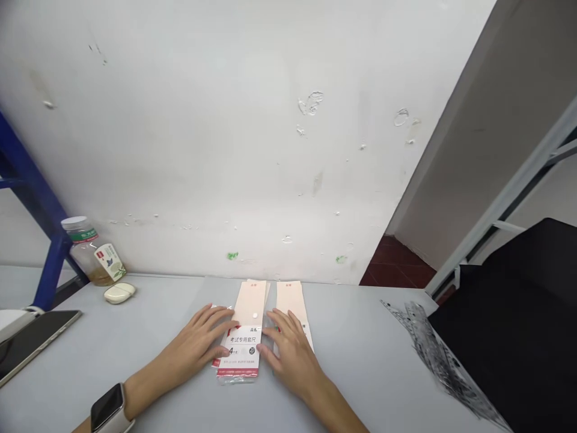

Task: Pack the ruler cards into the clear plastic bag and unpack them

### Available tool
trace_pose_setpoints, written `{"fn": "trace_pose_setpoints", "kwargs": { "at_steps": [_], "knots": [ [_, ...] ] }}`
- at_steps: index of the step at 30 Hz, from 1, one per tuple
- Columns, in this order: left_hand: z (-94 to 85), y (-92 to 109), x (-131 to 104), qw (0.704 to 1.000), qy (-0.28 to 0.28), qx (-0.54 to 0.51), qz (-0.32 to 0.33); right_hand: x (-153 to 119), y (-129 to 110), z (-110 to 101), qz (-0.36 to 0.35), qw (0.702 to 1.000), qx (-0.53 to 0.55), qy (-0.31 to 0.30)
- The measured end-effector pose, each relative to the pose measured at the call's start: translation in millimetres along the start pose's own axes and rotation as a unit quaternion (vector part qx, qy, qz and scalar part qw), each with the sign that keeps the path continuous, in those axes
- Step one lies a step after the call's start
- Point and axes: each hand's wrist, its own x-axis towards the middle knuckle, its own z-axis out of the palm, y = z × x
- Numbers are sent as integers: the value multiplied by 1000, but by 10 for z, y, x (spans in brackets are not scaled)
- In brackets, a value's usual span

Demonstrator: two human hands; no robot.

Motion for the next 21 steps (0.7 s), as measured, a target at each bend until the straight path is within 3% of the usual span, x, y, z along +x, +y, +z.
{"fn": "trace_pose_setpoints", "kwargs": {
  "at_steps": [11, 21],
  "knots": [
    [73, -52, 0, 986, 39, -129, -99, 28, -90, -46, 11, 993, 117, 0],
    [31, -27, 1, 974, 86, -158, -139, 38, -78, -47, 107, 963, 246, 13]
  ]
}}
